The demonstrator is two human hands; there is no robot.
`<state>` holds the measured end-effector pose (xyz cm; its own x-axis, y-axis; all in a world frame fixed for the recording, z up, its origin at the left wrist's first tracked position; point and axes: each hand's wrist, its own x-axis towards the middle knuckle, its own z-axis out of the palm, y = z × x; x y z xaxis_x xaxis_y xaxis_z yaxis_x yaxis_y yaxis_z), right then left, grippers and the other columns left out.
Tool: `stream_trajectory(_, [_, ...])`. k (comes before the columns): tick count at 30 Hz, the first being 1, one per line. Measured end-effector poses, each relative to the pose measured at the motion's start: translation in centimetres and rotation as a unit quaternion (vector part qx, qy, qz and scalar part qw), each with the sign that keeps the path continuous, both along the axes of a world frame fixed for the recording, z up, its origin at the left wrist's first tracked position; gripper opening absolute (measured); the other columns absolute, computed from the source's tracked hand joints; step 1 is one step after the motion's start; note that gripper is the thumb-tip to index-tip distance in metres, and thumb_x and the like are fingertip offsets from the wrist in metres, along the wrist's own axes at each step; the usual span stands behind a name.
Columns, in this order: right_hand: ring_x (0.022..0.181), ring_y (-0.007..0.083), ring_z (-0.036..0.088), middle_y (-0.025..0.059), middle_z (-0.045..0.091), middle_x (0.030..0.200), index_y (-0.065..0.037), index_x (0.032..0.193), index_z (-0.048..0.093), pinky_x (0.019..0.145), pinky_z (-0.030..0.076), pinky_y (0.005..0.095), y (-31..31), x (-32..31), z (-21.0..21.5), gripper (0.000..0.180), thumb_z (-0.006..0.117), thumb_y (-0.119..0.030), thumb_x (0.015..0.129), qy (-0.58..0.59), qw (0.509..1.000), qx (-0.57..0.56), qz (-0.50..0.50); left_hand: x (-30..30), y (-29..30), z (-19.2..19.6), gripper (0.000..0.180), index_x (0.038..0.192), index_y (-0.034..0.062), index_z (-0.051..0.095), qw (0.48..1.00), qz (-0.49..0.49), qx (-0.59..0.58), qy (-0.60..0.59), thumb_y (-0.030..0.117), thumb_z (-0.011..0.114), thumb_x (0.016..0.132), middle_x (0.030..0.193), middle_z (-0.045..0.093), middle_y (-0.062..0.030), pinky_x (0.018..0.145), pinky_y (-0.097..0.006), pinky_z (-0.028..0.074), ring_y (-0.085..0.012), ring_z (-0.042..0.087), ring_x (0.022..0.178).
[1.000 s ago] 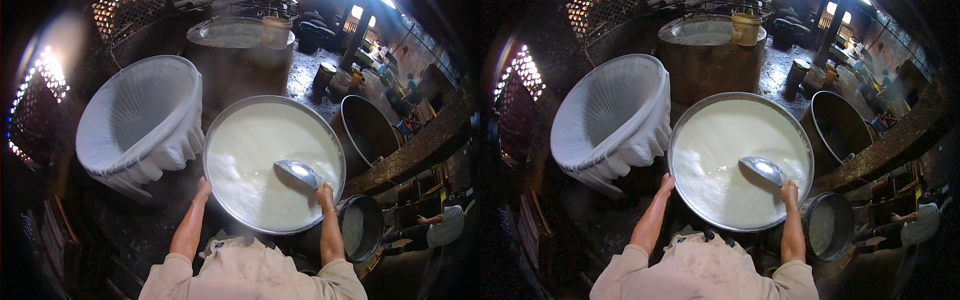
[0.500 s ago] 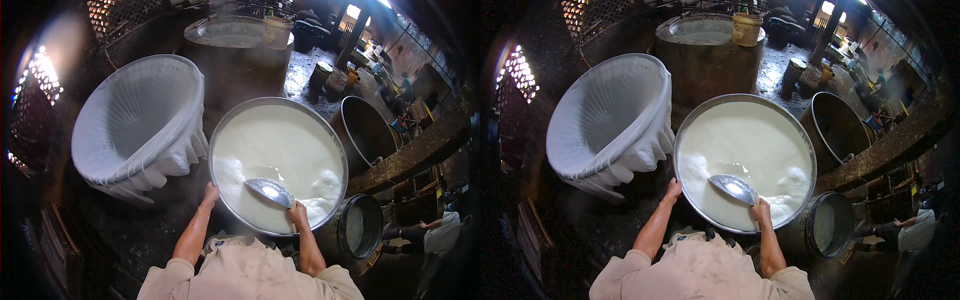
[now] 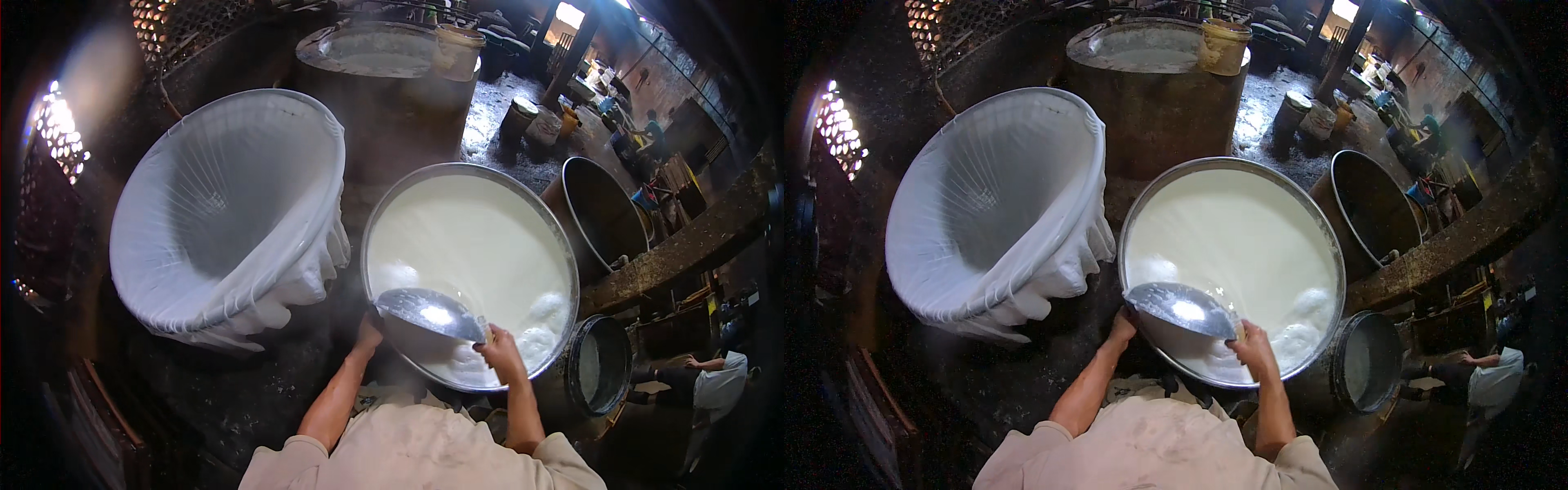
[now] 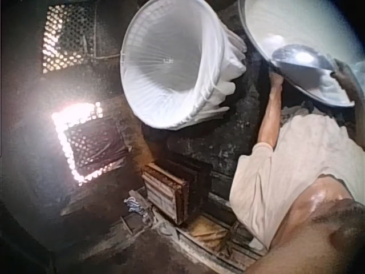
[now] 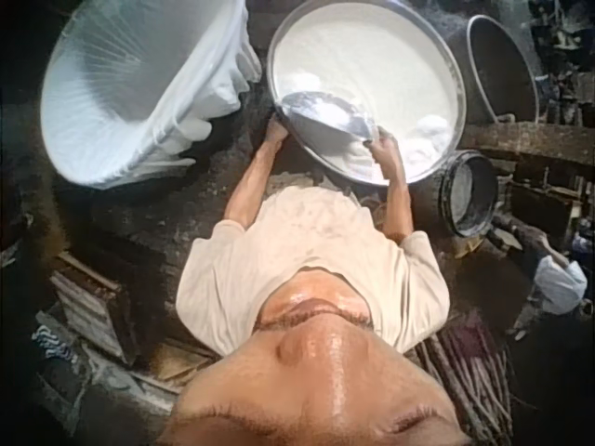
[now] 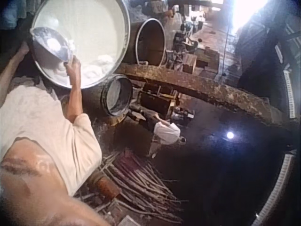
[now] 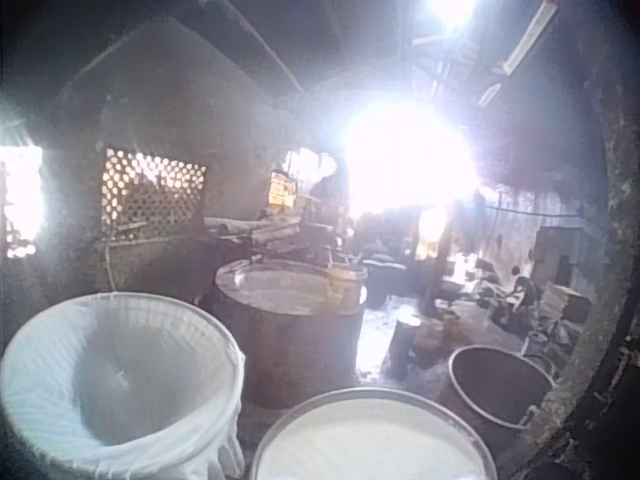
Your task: The person transfers liquid between large metal vats using a ladle and a handheld strainer. They stir the white liquid with the ladle and lift the strainer to separate solids from the liquid.
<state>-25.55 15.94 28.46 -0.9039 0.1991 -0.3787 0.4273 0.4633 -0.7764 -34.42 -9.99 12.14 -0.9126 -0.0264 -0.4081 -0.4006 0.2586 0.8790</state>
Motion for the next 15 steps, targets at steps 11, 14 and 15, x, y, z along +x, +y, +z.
stream_trajectory(11, [0.079,0.0386,0.057,0.022,0.06,0.081,0.002,0.092,0.055,0.072,0.047,0.0449,-0.8,-18.3,0.1,0.033,0.057,-0.014,0.063,0.137,0.93,0.338,0.054,0.0,0.6,2.8,0.035,0.112,-0.0023,0.045,0.997,0.01,-0.071,-0.032,0.017,0.048,0.082,0.109,0.051,-0.0236,0.086,-0.04,0.037,-0.0361,0.047,0.105])
stream_trajectory(14, [0.075,0.0347,0.06,0.0203,0.061,0.08,0.002,0.089,0.056,0.067,0.049,0.0422,-0.6,-18.9,-1.4,0.029,0.058,-0.013,0.064,0.049,0.938,0.333,0.08,0.0,0.2,2.6,0.033,0.107,-0.0014,0.047,0.995,0.01,-0.083,-0.052,0.018,0.049,0.08,0.106,0.053,-0.0232,0.085,-0.041,0.038,-0.0372,0.048,0.104])
stream_trajectory(15, [0.072,0.0325,0.061,0.0193,0.061,0.078,0.002,0.087,0.057,0.064,0.05,0.0405,-0.6,-18.5,-1.7,0.027,0.059,-0.012,0.064,0.003,0.936,0.337,0.102,0.0,0.1,2.5,0.033,0.107,-0.0014,0.047,0.995,0.016,-0.082,-0.053,0.018,0.049,0.08,0.106,0.053,-0.0232,0.085,-0.041,0.038,-0.0372,0.048,0.104])
